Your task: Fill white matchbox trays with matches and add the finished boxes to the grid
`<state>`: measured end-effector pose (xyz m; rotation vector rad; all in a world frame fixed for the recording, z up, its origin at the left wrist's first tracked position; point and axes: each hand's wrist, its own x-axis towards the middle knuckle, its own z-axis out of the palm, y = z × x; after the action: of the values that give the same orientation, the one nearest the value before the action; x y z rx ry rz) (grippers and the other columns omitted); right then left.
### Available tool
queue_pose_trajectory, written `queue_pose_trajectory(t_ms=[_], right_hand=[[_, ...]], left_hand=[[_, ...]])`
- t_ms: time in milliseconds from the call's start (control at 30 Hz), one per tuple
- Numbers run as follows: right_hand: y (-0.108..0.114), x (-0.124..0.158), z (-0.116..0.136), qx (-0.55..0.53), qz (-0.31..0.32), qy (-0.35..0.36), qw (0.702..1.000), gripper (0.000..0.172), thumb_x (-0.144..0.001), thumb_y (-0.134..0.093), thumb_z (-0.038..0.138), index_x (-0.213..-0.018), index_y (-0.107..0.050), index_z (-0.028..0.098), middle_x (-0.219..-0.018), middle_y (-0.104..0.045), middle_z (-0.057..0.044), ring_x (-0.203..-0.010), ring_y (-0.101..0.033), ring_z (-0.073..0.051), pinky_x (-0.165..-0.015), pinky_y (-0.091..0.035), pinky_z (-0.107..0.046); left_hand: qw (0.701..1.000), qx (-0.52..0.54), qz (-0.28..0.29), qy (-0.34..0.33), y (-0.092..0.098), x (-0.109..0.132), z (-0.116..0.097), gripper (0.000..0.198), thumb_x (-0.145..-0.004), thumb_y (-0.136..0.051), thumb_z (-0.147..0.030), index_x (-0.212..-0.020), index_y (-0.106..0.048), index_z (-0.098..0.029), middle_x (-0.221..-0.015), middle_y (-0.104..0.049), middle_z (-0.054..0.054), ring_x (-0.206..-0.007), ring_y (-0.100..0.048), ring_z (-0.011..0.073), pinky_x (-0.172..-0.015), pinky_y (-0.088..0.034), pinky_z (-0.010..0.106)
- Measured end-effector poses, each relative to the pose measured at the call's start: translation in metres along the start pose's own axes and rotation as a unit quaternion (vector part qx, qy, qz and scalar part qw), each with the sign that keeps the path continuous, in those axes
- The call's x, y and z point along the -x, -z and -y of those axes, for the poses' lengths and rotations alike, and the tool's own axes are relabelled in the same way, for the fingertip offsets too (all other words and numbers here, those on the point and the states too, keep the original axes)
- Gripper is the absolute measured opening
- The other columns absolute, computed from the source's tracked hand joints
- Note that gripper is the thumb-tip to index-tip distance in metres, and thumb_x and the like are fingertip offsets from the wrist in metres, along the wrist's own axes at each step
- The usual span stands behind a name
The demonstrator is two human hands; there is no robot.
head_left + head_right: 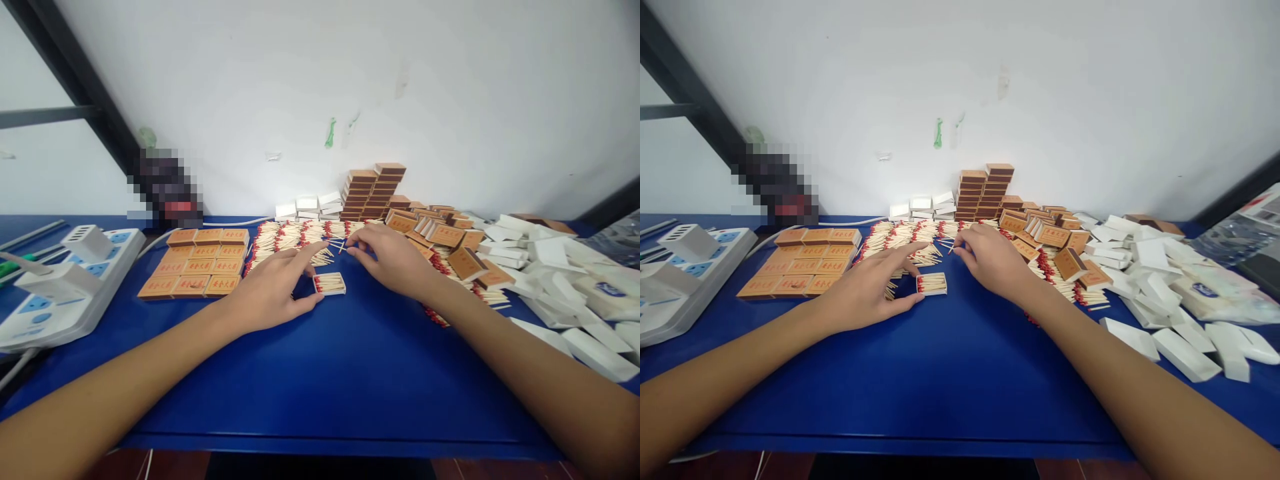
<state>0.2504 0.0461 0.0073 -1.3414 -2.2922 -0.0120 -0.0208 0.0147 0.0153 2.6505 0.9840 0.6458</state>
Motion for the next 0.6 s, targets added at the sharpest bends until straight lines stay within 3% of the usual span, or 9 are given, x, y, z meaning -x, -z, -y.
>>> queue_pose_trajectory(t_ms=[200,367,600], right_hand=[[-0.02,-0.011,-0.015,0.017,0.013,-0.002,1.0,0.025,-0.103,-0.052,0.022,-0.12,-0.07,0.02,-0.111,-0.067,-0.014,-0.109,-0.061,-0.031,-0.096,-0.047,-0.043],[-0.018,-0.012,-0.019,0.003,0.03,-0.005,1.0,0.017,-0.103,-0.053,0.026,-0.102,-0.068,0.019,-0.103,-0.065,-0.013,-0.102,-0.06,-0.029,-0.09,-0.048,-0.042],[-0.011,-0.011,-0.025,-0.007,0.046,-0.022,0.999,0.012,-0.1,-0.056,0.023,-0.092,-0.065,0.019,-0.094,-0.065,-0.01,-0.094,-0.06,-0.027,-0.084,-0.047,-0.039]], left_hand=[[1.0,0.001,0.009,0.01,-0.001,0.001,0.001,0.078,-0.097,-0.072,-0.034,-0.164,-0.033,-0.028,-0.121,-0.074,0.006,-0.122,-0.066,0.0278,-0.106,-0.053,0.046],[1.0,0.0,0.009,-0.002,-0.002,0.001,0.002,0.078,-0.097,-0.071,-0.034,-0.164,-0.033,-0.028,-0.121,-0.075,0.006,-0.122,-0.066,0.0284,-0.108,-0.052,0.048],[1.0,0.006,0.012,0.003,-0.001,0.001,0.001,0.076,-0.097,-0.071,-0.033,-0.163,-0.034,-0.027,-0.123,-0.075,0.007,-0.124,-0.065,0.0288,-0.109,-0.051,0.049]])
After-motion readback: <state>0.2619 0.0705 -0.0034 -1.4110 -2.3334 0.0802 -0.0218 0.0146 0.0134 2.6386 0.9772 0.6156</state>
